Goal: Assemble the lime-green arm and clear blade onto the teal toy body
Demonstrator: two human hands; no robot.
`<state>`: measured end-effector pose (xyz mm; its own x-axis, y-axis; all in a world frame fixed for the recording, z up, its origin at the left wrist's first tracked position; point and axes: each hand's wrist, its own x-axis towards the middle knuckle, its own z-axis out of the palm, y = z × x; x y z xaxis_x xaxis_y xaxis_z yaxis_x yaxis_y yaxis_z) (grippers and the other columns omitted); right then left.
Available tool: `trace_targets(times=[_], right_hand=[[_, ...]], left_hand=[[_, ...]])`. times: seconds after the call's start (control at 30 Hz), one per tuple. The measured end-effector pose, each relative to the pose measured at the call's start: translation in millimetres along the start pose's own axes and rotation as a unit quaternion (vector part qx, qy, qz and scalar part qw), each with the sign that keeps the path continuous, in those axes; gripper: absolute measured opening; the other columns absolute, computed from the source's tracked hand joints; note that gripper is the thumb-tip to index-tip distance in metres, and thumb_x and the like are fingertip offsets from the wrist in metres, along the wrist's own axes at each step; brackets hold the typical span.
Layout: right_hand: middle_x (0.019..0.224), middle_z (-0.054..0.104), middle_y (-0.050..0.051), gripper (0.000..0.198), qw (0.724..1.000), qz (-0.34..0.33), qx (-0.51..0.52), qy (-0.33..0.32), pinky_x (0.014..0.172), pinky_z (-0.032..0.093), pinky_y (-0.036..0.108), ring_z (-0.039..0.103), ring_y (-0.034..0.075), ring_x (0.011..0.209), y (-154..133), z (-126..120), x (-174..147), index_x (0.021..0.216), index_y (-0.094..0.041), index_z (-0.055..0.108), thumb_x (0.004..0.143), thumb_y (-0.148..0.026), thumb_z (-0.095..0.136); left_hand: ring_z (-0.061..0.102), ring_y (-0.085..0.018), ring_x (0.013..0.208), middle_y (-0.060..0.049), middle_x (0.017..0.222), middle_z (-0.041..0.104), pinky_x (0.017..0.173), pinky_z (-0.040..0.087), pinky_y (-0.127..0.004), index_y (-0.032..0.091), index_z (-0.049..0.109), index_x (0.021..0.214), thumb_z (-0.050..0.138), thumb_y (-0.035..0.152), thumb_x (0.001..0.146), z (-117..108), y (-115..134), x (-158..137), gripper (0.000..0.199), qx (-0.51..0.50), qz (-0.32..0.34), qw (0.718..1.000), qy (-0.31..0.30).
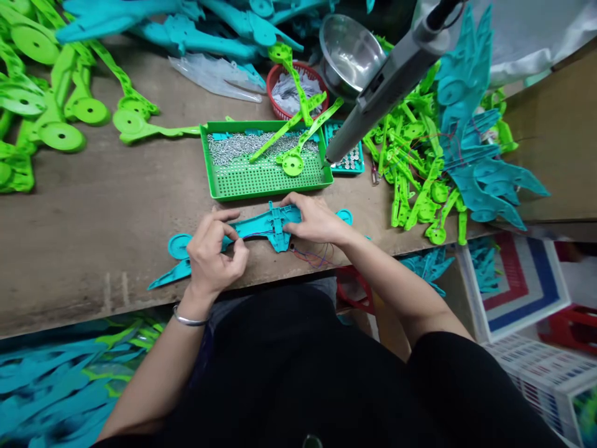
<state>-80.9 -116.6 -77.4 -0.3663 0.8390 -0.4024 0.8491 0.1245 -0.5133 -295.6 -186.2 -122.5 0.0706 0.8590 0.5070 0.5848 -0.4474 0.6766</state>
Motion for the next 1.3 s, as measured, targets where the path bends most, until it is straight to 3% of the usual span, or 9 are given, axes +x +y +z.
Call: trace_targets(times=[0.2, 0.37, 0.47, 0.57, 0.77, 0.97, 1.13, 1.2, 1.3], right_hand=[[0.105, 0.071, 0.009, 0.041, 0.999, 0.036, -0.016, 0.015, 0.085, 0.039, 0.039, 0.061, 0.027, 0.092, -1.6, -0.8, -1.1, 0.113, -0.018, 0.059, 0.072, -0.022, 0.061], [0.112, 0.069, 0.013, 0.042, 0.999, 0.030, -0.035, 0.008, 0.090, 0.040, 0.044, 0.061, 0.031, 0.100, 4.9, -3.7, -3.1, 0.117, -0.016, 0.056, 0.075, -0.024, 0.057], [0.115, 0.068, 0.015, 0.039, 0.999, 0.038, -0.024, -0.012, 0.093, 0.040, 0.047, 0.060, 0.033, 0.103, 10.5, -9.2, -3.6, 0.117, -0.015, 0.055, 0.080, -0.026, 0.048], [0.116, 0.068, 0.016, 0.036, 0.999, 0.048, -0.018, -0.018, 0.091, 0.042, 0.048, 0.060, 0.032, 0.102, 15.9, -13.2, -3.4, 0.115, -0.015, 0.054, 0.083, -0.022, 0.040], [0.111, 0.068, 0.013, 0.027, 0.999, 0.015, -0.020, -0.027, 0.087, 0.043, 0.041, 0.059, 0.026, 0.095, 20.7, -11.7, -3.2, 0.108, -0.018, 0.053, 0.084, -0.017, 0.040], [0.112, 0.067, 0.013, 0.023, 0.999, 0.017, -0.026, -0.026, 0.087, 0.042, 0.040, 0.059, 0.027, 0.098, 17.6, -11.6, -4.3, 0.109, -0.018, 0.052, 0.087, -0.017, 0.043], [0.114, 0.067, 0.015, 0.026, 0.999, 0.022, -0.029, -0.023, 0.090, 0.041, 0.043, 0.059, 0.029, 0.101, 16.0, -9.9, -4.0, 0.111, -0.017, 0.053, 0.088, -0.016, 0.042], [0.114, 0.067, 0.015, 0.026, 0.999, 0.021, -0.031, -0.019, 0.090, 0.041, 0.044, 0.059, 0.029, 0.102, 16.5, -8.9, -3.5, 0.111, -0.017, 0.053, 0.087, -0.016, 0.042], [0.115, 0.066, 0.016, 0.027, 0.999, 0.022, -0.034, -0.024, 0.092, 0.040, 0.046, 0.059, 0.030, 0.104, 18.3, -7.7, -2.6, 0.112, -0.017, 0.053, 0.088, -0.016, 0.041]], left_hand=[[0.069, -0.027, 0.101, -0.010, 0.103, 0.070, 0.107, 0.048, -0.054, 0.022, 0.049, 0.076, 0.060, 0.009, 0.071, 2.9, 2.9, 0.5, 0.018, 0.004, -0.003, 1.000, -0.014], [0.069, -0.027, 0.101, -0.011, 0.104, 0.070, 0.096, 0.054, -0.048, 0.022, 0.050, 0.077, 0.059, 0.011, 0.076, 5.3, 6.5, 6.8, 0.014, 0.016, -0.013, 0.998, -0.053], [0.069, -0.026, 0.104, -0.011, 0.107, 0.070, 0.087, 0.056, -0.041, 0.022, 0.050, 0.080, 0.059, 0.013, 0.080, -1.2, 7.8, 12.2, 0.012, 0.020, -0.022, 0.997, -0.072], [0.069, -0.027, 0.106, -0.011, 0.110, 0.071, 0.088, 0.054, -0.042, 0.023, 0.052, 0.083, 0.061, 0.014, 0.082, -14.4, 9.0, 13.0, 0.013, 0.049, -0.004, 0.995, -0.090], [0.071, -0.024, 0.095, -0.007, 0.106, 0.072, 0.081, 0.054, -0.038, 0.024, 0.054, 0.087, 0.064, 0.014, 0.083, -27.5, 10.3, 0.7, 0.014, 0.087, 0.000, 0.989, -0.121], [0.070, -0.017, 0.085, -0.003, 0.091, 0.071, 0.077, 0.055, -0.030, 0.022, 0.055, 0.092, 0.061, 0.015, 0.089, -14.8, 30.1, 9.1, 0.010, 0.058, 0.026, 0.994, -0.088], [0.071, -0.015, 0.087, -0.004, 0.091, 0.072, 0.077, 0.057, -0.026, 0.020, 0.057, 0.096, 0.058, 0.012, 0.091, 8.6, 47.6, 18.9, 0.010, -0.005, 0.085, 0.989, -0.118], [0.072, -0.015, 0.089, -0.003, 0.093, 0.073, 0.078, 0.058, -0.026, 0.020, 0.059, 0.096, 0.059, 0.013, 0.091, 15.3, 46.0, 21.8, 0.009, -0.039, 0.051, 0.992, -0.105], [0.074, -0.014, 0.084, -0.003, 0.092, 0.074, 0.074, 0.061, -0.026, 0.020, 0.061, 0.094, 0.062, 0.019, 0.091, 16.7, 36.2, 24.8, 0.003, -0.098, -0.102, 0.989, -0.047]])
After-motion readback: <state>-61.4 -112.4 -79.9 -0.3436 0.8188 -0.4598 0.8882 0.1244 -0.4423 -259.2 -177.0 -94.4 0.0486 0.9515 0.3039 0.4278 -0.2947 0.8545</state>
